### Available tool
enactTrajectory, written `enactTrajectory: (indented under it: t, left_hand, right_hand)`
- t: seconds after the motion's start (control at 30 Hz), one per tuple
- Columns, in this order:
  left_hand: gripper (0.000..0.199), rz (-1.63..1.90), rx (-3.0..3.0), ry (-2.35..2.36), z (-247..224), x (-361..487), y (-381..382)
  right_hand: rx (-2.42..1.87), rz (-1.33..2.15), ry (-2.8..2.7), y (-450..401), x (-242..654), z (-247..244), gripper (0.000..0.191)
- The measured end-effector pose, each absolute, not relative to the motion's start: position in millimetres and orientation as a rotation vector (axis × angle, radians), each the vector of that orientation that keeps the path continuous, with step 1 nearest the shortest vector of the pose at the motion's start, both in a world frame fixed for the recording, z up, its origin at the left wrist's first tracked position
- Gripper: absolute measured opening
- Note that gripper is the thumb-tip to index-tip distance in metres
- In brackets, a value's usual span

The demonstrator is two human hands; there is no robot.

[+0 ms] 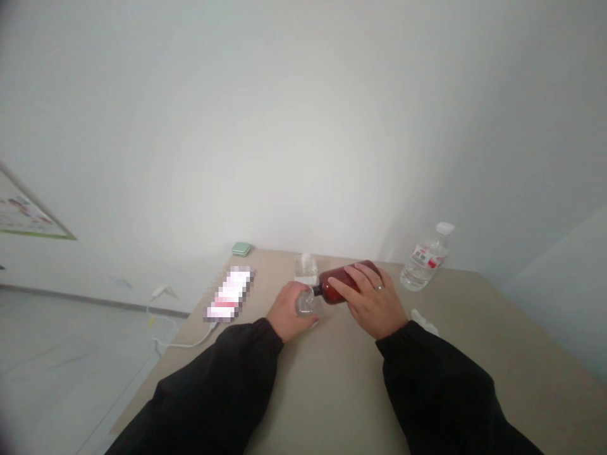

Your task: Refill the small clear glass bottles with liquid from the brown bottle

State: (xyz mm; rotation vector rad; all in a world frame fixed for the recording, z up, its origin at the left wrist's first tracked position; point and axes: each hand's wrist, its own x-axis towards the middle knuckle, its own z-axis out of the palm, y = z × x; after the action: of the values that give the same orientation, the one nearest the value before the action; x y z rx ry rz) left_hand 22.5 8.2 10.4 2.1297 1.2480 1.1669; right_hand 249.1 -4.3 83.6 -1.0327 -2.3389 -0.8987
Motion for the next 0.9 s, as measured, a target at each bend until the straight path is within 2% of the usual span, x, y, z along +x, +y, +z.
enactTrajectory:
  t: [0.9]
  left_hand:
    - [0.050, 1.137, 2.135, 1.267, 14.1, 22.0, 6.8]
  right_hand:
    - [-1.013, -0.920, -2.365, -5.2, 245.4, 91.5, 0.038]
